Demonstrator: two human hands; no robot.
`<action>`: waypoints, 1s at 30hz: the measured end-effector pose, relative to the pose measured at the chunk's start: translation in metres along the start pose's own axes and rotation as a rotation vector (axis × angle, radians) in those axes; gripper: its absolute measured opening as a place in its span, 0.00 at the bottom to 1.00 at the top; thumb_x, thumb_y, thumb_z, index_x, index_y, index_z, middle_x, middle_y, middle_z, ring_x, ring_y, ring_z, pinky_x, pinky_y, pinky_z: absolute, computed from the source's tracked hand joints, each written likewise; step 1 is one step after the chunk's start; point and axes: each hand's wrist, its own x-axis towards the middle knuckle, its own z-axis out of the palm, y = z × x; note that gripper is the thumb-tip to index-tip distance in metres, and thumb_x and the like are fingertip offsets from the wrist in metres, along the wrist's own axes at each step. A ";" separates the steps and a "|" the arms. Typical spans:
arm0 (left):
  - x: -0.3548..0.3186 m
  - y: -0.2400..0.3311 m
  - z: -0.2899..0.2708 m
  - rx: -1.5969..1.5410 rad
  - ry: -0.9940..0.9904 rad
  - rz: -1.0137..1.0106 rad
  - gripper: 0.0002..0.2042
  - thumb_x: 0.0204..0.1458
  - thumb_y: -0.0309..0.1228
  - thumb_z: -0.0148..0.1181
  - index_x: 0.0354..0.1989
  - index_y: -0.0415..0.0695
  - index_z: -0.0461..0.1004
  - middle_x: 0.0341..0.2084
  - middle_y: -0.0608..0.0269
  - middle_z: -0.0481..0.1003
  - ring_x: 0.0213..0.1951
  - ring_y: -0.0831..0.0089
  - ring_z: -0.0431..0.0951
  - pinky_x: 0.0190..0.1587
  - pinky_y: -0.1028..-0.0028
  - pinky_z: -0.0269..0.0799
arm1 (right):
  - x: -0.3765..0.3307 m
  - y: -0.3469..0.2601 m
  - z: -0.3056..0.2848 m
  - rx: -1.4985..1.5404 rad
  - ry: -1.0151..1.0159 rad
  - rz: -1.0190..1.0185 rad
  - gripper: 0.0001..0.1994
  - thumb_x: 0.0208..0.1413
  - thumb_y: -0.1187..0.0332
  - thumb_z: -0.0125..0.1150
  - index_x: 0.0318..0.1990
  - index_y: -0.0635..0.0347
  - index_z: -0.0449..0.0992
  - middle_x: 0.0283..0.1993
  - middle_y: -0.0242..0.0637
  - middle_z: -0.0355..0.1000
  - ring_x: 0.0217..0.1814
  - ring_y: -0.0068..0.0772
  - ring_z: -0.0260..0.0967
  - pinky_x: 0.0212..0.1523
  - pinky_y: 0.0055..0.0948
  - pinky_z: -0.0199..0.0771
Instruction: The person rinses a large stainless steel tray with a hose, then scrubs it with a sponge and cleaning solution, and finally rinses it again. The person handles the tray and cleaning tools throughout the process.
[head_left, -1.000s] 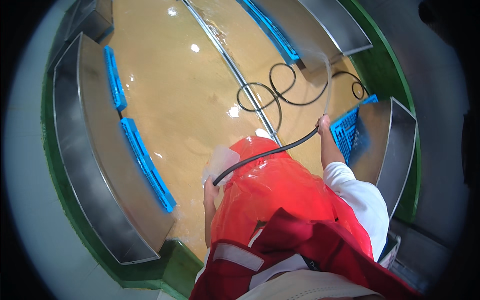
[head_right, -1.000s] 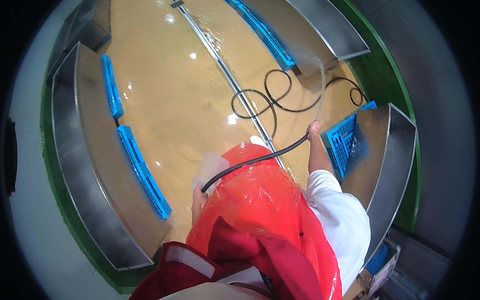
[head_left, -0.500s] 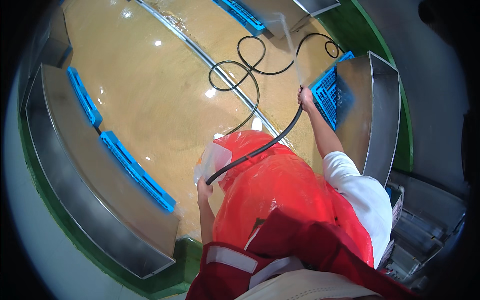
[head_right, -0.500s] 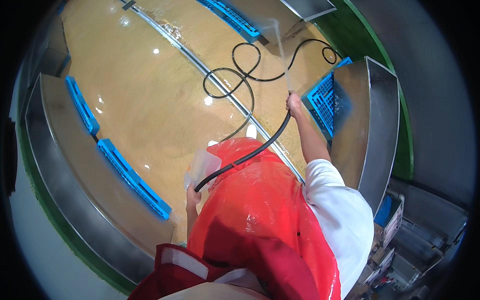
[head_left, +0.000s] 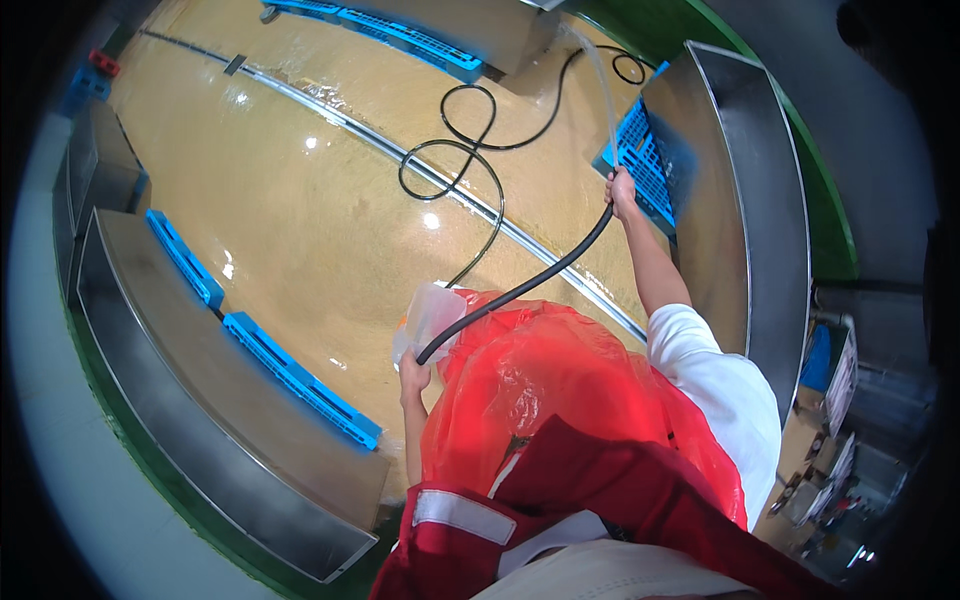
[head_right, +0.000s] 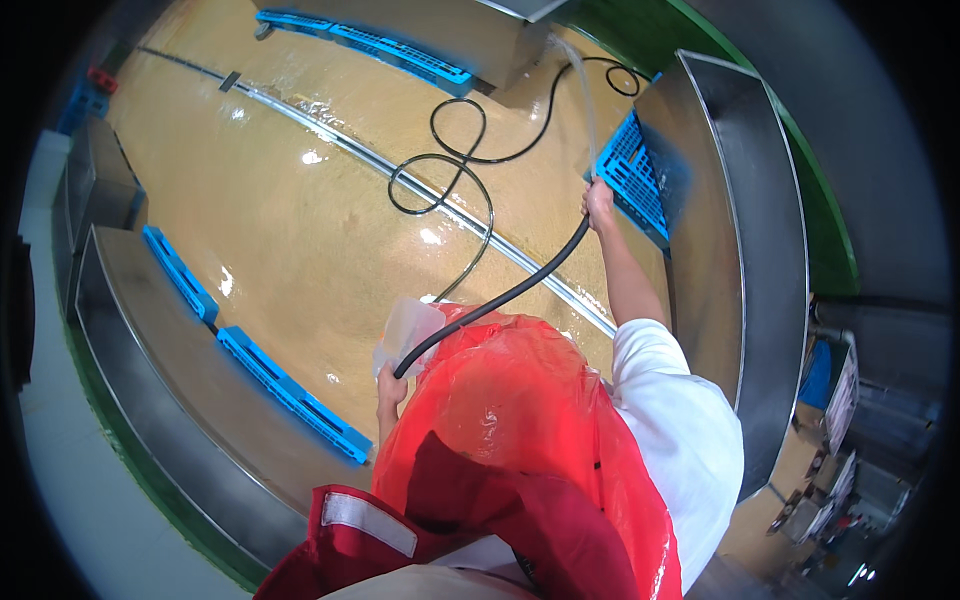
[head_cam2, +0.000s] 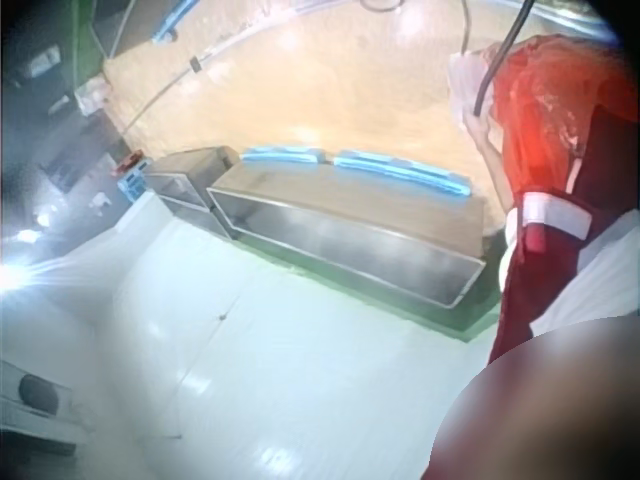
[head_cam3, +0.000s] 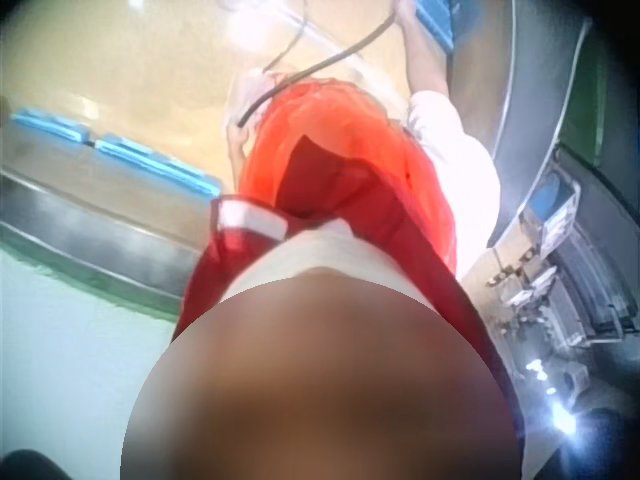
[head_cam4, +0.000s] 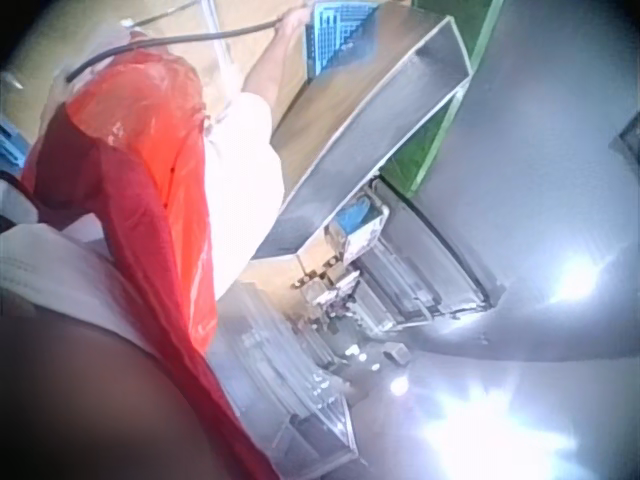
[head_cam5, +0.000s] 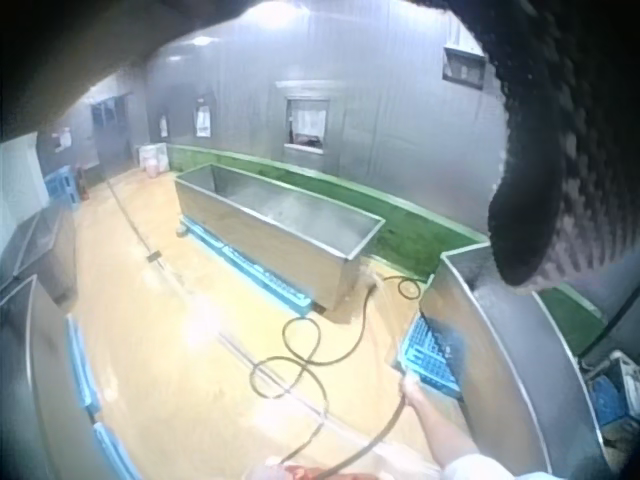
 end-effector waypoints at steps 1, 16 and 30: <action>-0.007 0.001 0.006 0.008 -0.002 0.025 0.17 0.37 0.14 0.49 0.39 0.35 0.73 0.35 0.38 0.77 0.43 0.40 0.76 0.45 0.54 0.70 | -0.003 0.006 -0.014 -0.011 -0.003 -0.012 0.16 0.63 0.54 0.38 0.24 0.47 0.61 0.13 0.21 0.50 0.10 0.20 0.45 0.11 0.26 0.47; -0.129 -0.023 0.088 0.150 -0.083 0.289 0.15 0.36 0.17 0.49 0.36 0.30 0.70 0.29 0.36 0.75 0.35 0.44 0.76 0.40 0.56 0.69 | -0.098 0.196 -0.329 0.377 0.187 0.176 0.17 0.64 0.54 0.40 0.33 0.56 0.66 0.16 0.23 0.52 0.11 0.20 0.48 0.12 0.26 0.51; -0.124 0.129 0.047 0.220 -0.293 0.816 0.12 0.30 0.15 0.49 0.28 0.35 0.68 0.28 0.42 0.71 0.37 0.41 0.70 0.43 0.52 0.65 | -0.209 0.288 -0.439 -0.451 0.848 0.155 0.21 0.56 0.57 0.49 0.51 0.60 0.77 0.47 0.58 0.76 0.54 0.58 0.73 0.56 0.46 0.70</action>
